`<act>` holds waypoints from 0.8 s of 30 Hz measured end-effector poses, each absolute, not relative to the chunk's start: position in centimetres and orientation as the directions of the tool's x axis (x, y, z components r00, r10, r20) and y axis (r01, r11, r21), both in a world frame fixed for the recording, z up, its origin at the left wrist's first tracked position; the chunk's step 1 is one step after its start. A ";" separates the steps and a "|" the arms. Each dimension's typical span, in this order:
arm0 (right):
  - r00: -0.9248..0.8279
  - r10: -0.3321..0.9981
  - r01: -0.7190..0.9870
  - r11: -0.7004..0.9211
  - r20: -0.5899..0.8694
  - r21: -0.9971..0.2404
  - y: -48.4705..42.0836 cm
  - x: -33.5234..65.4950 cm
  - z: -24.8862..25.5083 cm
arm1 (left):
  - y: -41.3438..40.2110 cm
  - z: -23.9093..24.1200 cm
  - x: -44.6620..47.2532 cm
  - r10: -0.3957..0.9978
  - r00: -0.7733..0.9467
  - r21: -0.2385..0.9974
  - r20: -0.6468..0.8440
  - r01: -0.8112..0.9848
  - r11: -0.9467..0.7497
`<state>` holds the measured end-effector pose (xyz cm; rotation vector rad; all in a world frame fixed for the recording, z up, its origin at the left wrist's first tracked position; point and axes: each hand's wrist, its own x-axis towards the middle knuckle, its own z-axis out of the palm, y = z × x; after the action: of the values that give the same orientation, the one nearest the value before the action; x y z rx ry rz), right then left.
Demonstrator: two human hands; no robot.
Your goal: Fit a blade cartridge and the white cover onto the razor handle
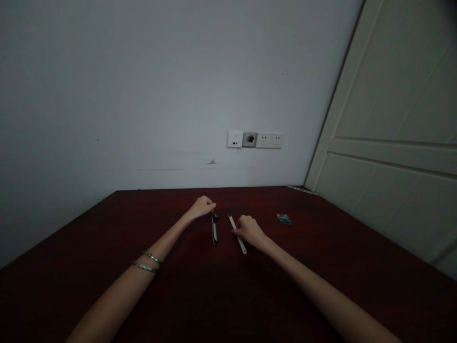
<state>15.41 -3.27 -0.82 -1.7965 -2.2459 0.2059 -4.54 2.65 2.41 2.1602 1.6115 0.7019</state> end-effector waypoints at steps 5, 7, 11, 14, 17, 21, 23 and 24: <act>-0.219 0.969 0.932 0.243 0.116 -0.270 -3.0 15.3 -0.9 | 2.8 2.2 -4.6 0.957 0.226 0.558 0.183 0.777 -0.290; -0.220 0.969 0.932 0.244 0.115 -0.269 -3.0 15.1 -0.9 | 2.8 2.2 -4.5 0.957 0.223 0.560 0.187 0.776 -0.291; -0.216 0.969 0.932 0.240 0.115 -0.271 -3.1 15.2 -0.8 | 2.6 2.1 -4.5 0.956 0.224 0.561 0.188 0.775 -0.292; -0.211 0.969 0.927 0.240 0.128 -0.288 -2.8 16.6 -0.4 | 2.4 2.1 -4.4 0.956 0.222 0.558 0.192 0.776 -0.293; -0.235 0.953 0.899 0.288 0.191 -0.331 -1.8 20.1 0.2 | 2.3 2.1 -4.2 0.955 0.210 0.553 0.208 0.780 -0.292; -0.275 0.898 0.854 0.392 0.343 -0.341 0.5 27.4 0.5 | 2.1 2.1 -3.1 0.947 0.196 0.549 0.254 0.777 -0.308; -0.239 0.887 0.873 0.374 0.395 -0.313 1.5 31.3 0.0 | 1.9 2.0 -1.9 0.933 0.212 0.544 0.290 0.766 -0.342; -0.206 0.889 0.891 0.343 0.410 -0.296 1.9 33.1 -0.3 | 1.7 1.9 -1.1 0.925 0.226 0.539 0.304 0.760 -0.363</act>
<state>33.11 1.89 -0.33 -1.5504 -2.1014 -0.0068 -1.11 1.73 1.86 2.2268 1.5800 0.8569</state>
